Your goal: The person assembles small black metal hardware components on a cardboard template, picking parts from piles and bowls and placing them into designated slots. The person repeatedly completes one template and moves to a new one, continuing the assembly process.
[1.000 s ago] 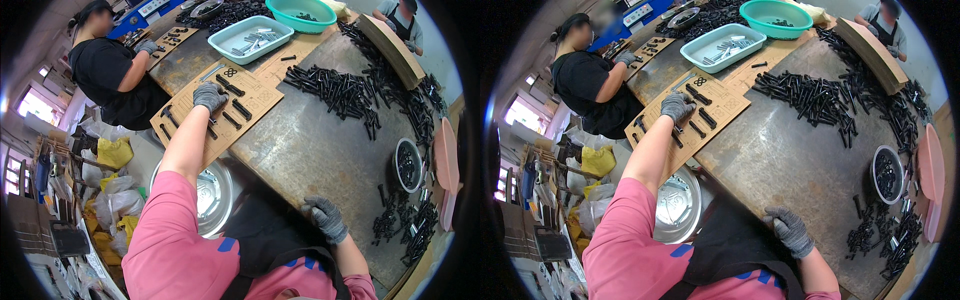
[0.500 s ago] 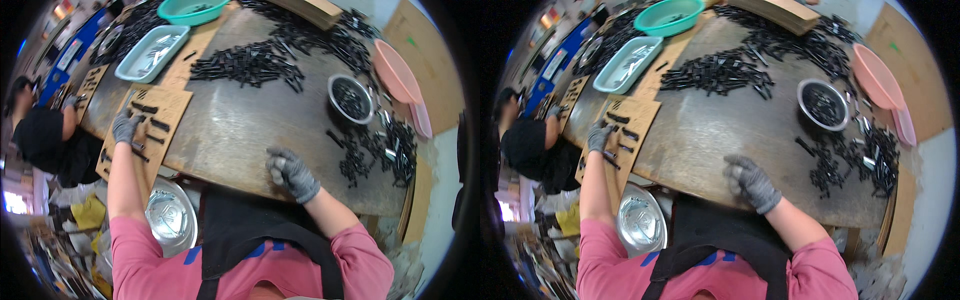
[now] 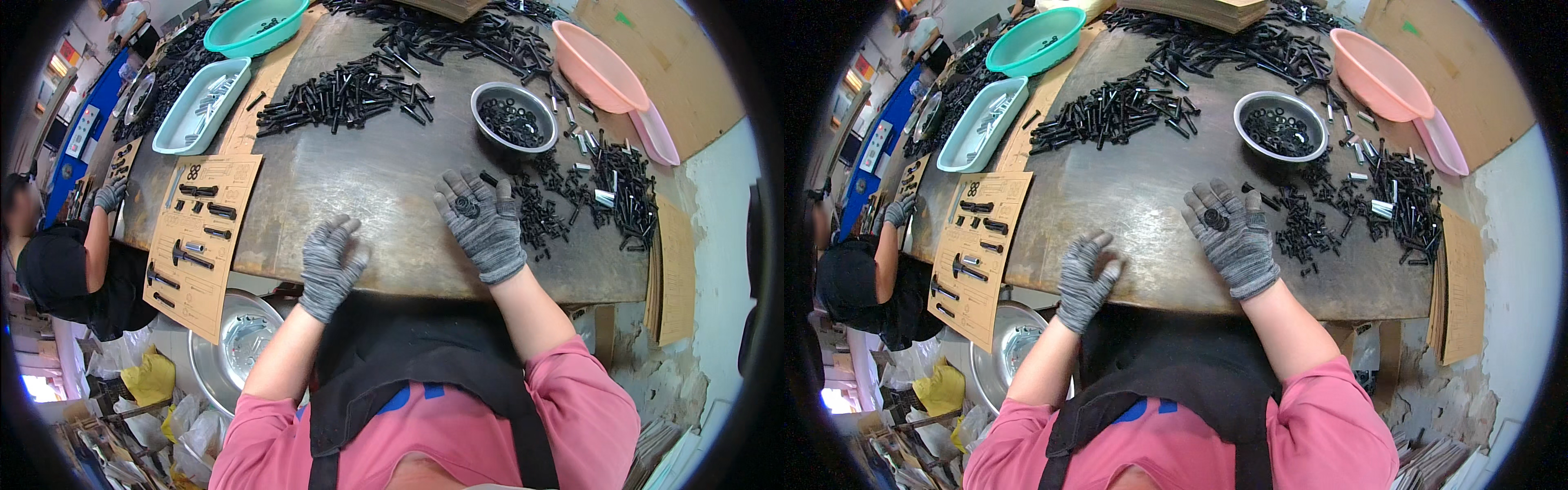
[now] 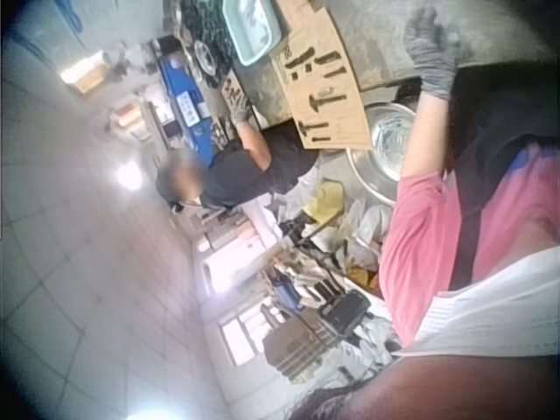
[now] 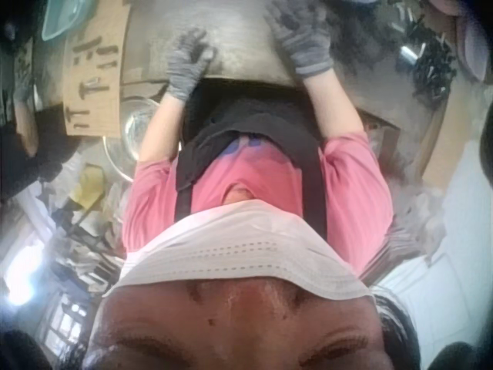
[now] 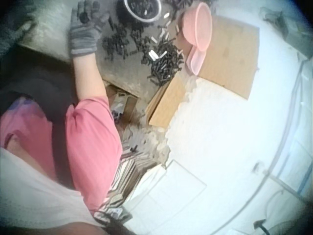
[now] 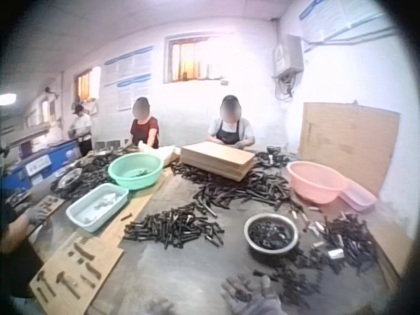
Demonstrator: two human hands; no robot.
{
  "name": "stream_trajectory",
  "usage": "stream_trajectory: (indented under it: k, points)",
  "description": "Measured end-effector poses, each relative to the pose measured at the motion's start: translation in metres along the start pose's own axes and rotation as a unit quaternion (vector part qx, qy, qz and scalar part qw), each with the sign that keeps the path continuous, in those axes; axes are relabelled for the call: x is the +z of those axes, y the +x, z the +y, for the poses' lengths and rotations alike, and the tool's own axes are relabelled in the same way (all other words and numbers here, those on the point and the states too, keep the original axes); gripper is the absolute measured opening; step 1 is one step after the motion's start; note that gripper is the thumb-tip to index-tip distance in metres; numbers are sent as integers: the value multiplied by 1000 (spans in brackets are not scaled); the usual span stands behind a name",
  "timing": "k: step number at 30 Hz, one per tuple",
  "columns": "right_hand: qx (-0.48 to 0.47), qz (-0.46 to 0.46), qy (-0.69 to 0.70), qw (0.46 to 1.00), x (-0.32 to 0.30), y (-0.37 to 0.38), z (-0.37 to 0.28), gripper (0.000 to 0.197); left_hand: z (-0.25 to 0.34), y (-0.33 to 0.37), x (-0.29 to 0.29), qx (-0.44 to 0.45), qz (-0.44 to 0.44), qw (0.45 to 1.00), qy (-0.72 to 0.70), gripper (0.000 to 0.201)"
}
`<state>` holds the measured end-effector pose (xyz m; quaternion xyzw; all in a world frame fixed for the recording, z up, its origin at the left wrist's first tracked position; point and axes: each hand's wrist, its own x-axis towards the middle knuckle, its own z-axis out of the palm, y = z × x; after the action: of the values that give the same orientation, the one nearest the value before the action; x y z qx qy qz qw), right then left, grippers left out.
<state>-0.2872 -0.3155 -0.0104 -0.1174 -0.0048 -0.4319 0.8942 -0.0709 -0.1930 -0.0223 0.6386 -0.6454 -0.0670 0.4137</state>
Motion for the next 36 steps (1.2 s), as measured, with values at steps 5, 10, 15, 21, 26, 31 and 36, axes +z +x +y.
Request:
stream_trajectory:
  k: [5, 10, 15, 21, 26, 31, 36]
  points:
    - [-35, 165, -36, 985, 6, -20, -9, 48, 21, -12, 20, 45, -35, 998, 19, 34]
    - [-2, 86, -170, 982, -6, -61, -63, 32, 26, -9, 38, 83, -70, 991, 81, 38]
    - [-251, 278, -799, 470, -8, -158, -171, 29, 25, -14, 46, 92, -56, 988, 115, 34]
    - [-398, 576, -683, 212, -43, -370, -323, 42, 21, -17, 49, 89, -57, 987, 125, 34]
    - [-458, 750, -415, 236, -101, -490, -371, 50, 18, -17, 53, 101, -53, 983, 140, 33]
    - [-352, 720, -209, 560, -99, -466, -361, 56, 16, -18, 55, 81, -57, 985, 142, 31]
    - [-368, 642, -216, 637, -85, -433, -337, 57, 18, -20, 55, 93, -46, 983, 155, 28]
